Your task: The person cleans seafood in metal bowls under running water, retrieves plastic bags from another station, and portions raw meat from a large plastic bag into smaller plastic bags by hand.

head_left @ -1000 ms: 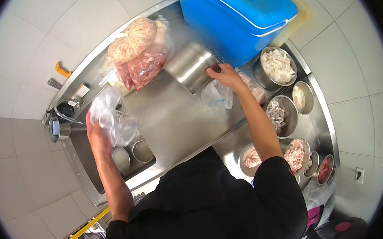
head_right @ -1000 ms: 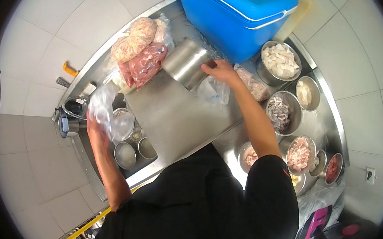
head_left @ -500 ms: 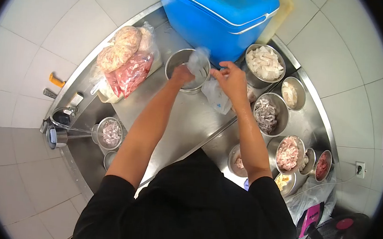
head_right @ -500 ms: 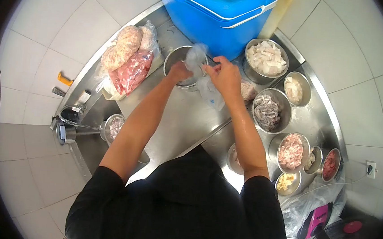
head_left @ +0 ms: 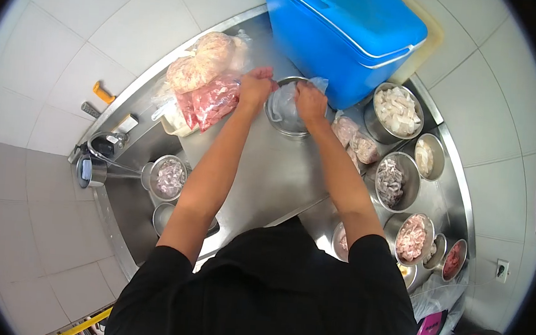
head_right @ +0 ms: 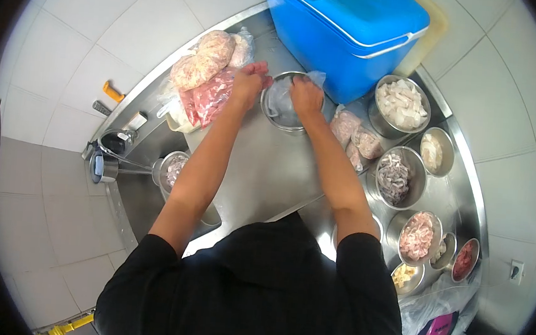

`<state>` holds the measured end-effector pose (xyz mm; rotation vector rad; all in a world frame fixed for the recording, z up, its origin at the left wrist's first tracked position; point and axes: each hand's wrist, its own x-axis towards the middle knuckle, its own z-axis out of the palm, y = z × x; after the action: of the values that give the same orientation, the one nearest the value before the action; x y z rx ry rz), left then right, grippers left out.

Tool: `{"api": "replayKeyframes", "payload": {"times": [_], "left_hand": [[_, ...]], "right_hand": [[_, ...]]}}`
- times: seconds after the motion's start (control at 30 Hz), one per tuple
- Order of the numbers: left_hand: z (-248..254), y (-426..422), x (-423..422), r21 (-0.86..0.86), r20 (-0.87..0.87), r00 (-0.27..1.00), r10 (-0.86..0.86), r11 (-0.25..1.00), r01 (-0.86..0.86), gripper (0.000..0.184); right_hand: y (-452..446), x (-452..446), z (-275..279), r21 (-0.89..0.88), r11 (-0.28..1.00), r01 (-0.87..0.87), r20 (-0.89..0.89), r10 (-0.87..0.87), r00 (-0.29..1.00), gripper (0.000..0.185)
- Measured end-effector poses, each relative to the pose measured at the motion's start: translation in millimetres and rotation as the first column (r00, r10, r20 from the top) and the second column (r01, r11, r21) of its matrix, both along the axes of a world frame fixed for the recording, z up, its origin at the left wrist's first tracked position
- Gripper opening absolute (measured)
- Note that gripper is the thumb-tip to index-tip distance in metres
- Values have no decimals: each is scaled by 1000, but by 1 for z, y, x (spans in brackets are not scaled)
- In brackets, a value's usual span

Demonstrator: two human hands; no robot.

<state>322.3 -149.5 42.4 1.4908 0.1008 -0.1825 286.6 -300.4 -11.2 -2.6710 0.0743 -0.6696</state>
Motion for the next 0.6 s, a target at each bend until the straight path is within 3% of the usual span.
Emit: {"api": "replayKeyframes", "payload": {"times": [0.03,0.07,0.1,0.13,0.17,0.2,0.27,0.3,0.33,0.37,0.4,0.47,0.5,0.6], "left_hand": [[2,11,-2,216,123,992,-42,976,15,35],[2,22,-1,421,231,967,-109,907,1,37],[1,34,0,420,232,967,-103,908,-4,37],[-3,48,4,600,482,867,-126,769,-222,44],[-2,59,4,669,676,704,-216,581,-464,51],[0,69,4,669,675,707,-211,580,-465,51],[26,84,1,842,538,821,-194,63,-536,70],[32,89,2,841,539,821,-189,61,-538,70],[36,95,4,919,392,907,-154,17,-394,77],[39,99,8,970,237,965,-114,-20,-241,85],[40,103,12,969,241,963,-116,-20,-245,85],[36,109,26,966,226,971,-76,142,-214,90],[19,120,40,928,335,942,-13,177,-328,87],[3,147,54,885,420,907,2,220,-410,82]], "right_hand": [[3,6,-15,0,1000,-7,7,7,1000,20],[2,8,-26,-63,997,-52,-175,41,984,17],[0,9,-37,-117,987,-108,-358,59,932,16],[0,9,-35,-119,987,-112,-358,63,932,16],[-1,7,-26,41,996,-79,-406,89,910,16],[-1,5,-16,196,980,-36,-449,123,885,20],[1,-8,17,222,974,-40,-352,118,929,21],[3,-9,31,254,966,-40,-250,106,962,23],[9,-3,41,255,966,-43,-250,109,962,23],[22,7,52,240,969,-56,-69,75,995,26],[35,20,58,222,973,-63,116,38,993,29],[63,64,61,388,895,-220,116,190,975,34],[80,99,52,405,898,-173,26,178,984,36],[119,163,30,385,918,-93,-125,152,980,42]]}}
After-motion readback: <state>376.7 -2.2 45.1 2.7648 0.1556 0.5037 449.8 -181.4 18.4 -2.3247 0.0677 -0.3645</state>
